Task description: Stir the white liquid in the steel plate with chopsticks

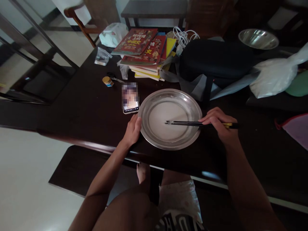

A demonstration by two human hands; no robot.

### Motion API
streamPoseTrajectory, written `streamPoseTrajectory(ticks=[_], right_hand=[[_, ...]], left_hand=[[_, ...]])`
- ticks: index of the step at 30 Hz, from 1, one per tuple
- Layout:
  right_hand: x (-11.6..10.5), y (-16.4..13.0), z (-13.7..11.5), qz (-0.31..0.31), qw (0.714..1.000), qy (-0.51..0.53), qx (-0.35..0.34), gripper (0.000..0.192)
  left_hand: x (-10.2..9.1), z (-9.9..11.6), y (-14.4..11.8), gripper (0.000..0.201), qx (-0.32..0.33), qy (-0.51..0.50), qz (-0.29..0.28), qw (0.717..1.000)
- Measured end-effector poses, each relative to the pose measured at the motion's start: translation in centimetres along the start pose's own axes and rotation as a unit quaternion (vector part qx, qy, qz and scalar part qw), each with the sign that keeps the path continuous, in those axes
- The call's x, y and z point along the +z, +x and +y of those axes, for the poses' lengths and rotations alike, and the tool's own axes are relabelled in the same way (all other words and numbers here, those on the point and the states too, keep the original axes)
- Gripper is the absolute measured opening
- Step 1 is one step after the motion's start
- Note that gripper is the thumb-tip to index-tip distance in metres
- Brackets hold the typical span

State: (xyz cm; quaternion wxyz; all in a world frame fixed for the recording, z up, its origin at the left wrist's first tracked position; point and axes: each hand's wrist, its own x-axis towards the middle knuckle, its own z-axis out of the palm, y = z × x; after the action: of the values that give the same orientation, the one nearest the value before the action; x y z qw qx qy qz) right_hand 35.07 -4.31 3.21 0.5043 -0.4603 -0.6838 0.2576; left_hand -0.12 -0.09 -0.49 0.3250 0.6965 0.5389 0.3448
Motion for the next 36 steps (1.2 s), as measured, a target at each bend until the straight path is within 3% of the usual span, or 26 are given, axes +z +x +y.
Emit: streamPoseTrajectory(ticks=[5, 10, 14, 19, 24, 28, 33, 36], right_hand=[[0.16, 0.06, -0.05, -0.023, 1.0, 0.005, 0.0, 0.028], [0.08, 0.0, 0.0, 0.004, 1.0, 0.015, -0.004, 0.029], [0.06, -0.01, -0.03, -0.023, 1.0, 0.002, 0.004, 0.027], [0.06, 0.05, -0.13, 0.005, 1.0, 0.004, 0.005, 0.03], [0.09, 0.09, -0.29, -0.032, 0.999, 0.004, 0.003, 0.026], [0.04, 0.05, -0.19, -0.003, 1.0, 0.006, -0.007, 0.03], [0.09, -0.01, -0.11, -0.032, 0.999, 0.002, -0.002, 0.026], [0.08, -0.01, -0.11, -0.008, 1.0, -0.003, 0.0, 0.027]], left_hand=[[-0.01, -0.14, 0.0, 0.081, 0.0, 0.0, 0.002, 1.0], [0.01, -0.06, -0.03, 0.084, -0.004, -0.002, 0.0, 1.0], [0.08, -0.14, -0.03, 0.084, -0.005, -0.005, 0.002, 1.0], [0.02, -0.25, 0.0, 0.083, -0.006, -0.002, 0.002, 1.0], [0.06, -0.19, 0.0, 0.082, -0.003, -0.002, 0.003, 1.0], [0.14, -0.19, -0.01, 0.085, -0.004, 0.0, 0.002, 1.0], [0.1, -0.18, 0.02, 0.085, -0.006, 0.002, 0.001, 1.0], [0.05, -0.15, 0.03, 0.086, -0.008, 0.004, 0.0, 1.0]])
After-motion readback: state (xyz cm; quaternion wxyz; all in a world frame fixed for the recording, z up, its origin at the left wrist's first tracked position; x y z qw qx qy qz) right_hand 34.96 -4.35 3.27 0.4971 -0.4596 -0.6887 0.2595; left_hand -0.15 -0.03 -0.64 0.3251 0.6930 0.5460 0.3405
